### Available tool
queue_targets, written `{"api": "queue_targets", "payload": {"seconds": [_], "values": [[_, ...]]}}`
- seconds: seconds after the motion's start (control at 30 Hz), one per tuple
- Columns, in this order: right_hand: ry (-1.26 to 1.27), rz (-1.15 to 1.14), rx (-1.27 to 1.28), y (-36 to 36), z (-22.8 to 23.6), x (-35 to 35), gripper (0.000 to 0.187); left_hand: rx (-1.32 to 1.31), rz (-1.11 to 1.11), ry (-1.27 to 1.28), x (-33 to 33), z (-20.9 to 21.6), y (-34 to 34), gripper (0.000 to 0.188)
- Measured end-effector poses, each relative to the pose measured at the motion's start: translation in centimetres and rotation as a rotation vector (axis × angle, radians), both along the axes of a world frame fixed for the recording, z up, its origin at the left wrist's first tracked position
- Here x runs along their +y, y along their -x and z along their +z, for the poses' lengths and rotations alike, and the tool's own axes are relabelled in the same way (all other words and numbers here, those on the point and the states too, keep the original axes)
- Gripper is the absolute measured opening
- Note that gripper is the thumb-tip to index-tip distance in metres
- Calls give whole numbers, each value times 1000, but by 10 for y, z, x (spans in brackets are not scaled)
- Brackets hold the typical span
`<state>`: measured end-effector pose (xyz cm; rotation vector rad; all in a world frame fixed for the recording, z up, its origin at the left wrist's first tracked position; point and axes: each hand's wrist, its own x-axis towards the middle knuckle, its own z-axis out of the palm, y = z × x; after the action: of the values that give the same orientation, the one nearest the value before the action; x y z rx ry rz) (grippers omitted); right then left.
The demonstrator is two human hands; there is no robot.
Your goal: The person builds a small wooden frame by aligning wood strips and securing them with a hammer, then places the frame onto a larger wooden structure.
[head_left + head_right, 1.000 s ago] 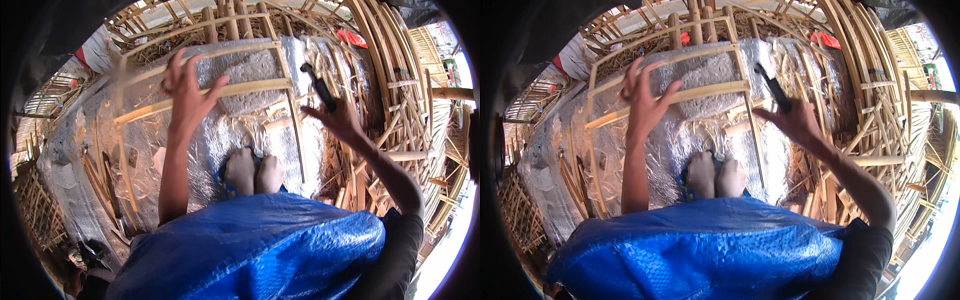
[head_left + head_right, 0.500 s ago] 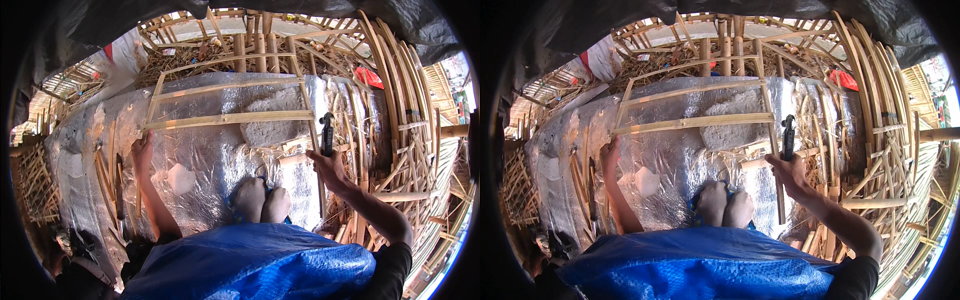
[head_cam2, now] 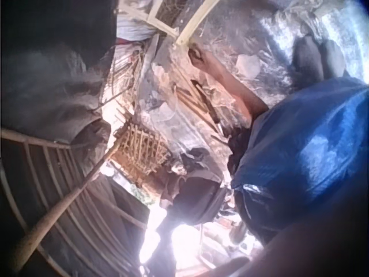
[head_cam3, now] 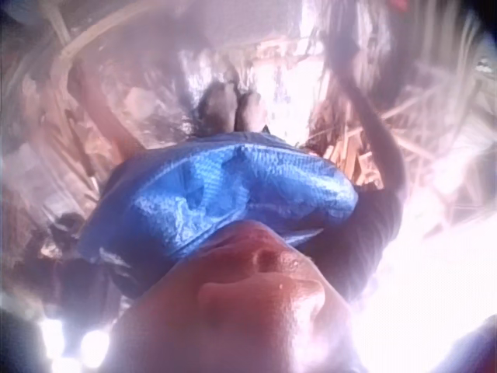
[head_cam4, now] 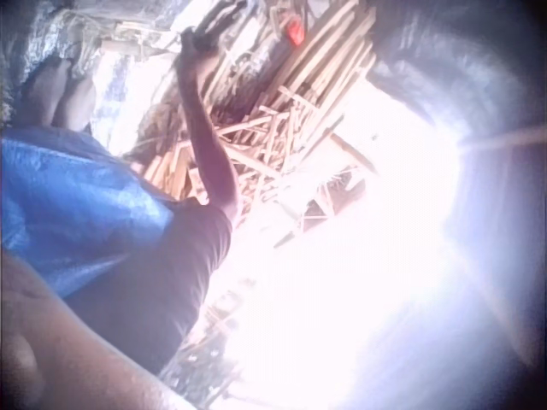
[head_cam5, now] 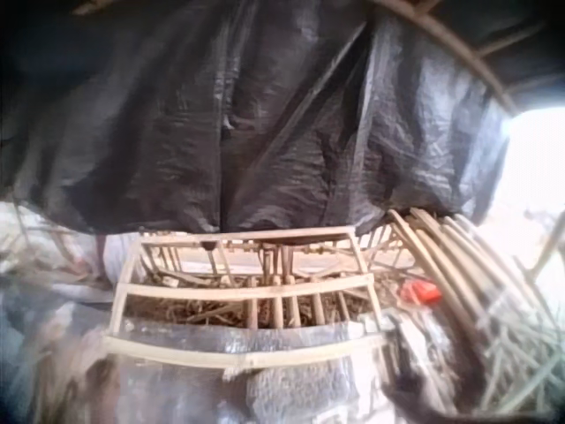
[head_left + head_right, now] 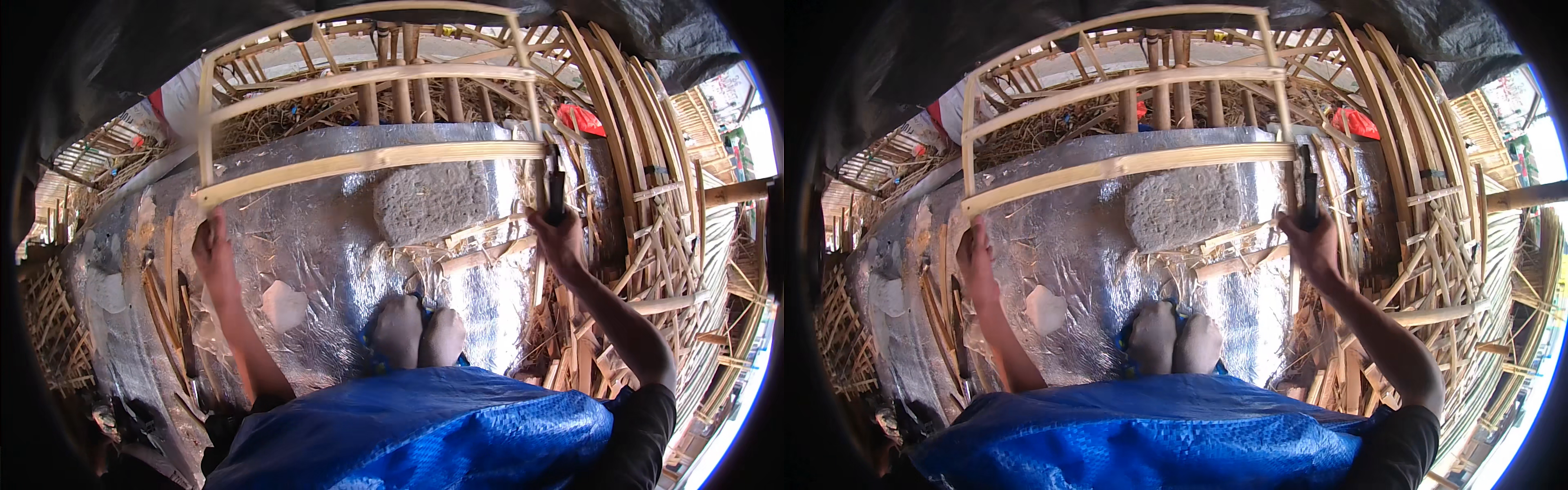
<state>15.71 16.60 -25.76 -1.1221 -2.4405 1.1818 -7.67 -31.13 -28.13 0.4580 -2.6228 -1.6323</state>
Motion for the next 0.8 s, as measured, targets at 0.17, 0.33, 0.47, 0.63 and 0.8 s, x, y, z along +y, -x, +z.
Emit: {"api": "queue_targets", "payload": {"seconds": [0.17, 0.33, 0.47, 0.63, 0.8], "values": [[-398, -205, -175, -33, 13, 66, 51, -25, -179, -415, 83, 6, -14, 28], [-355, -225, -281, -93, 40, 84, 44, -38, -417, -152, 143, -29, -28, 34], [-300, -65, -428, -146, 63, 58, 37, -82, -426, -248, 142, -38, -31, 35], [-302, 368, -425, -211, 27, 14, 31, -137, -440, -262, 149, -28, -52, 34], [-317, 816, -396, -205, 4, -25, 51, -83, -392, -256, 147, -44, -54, 33]]}}
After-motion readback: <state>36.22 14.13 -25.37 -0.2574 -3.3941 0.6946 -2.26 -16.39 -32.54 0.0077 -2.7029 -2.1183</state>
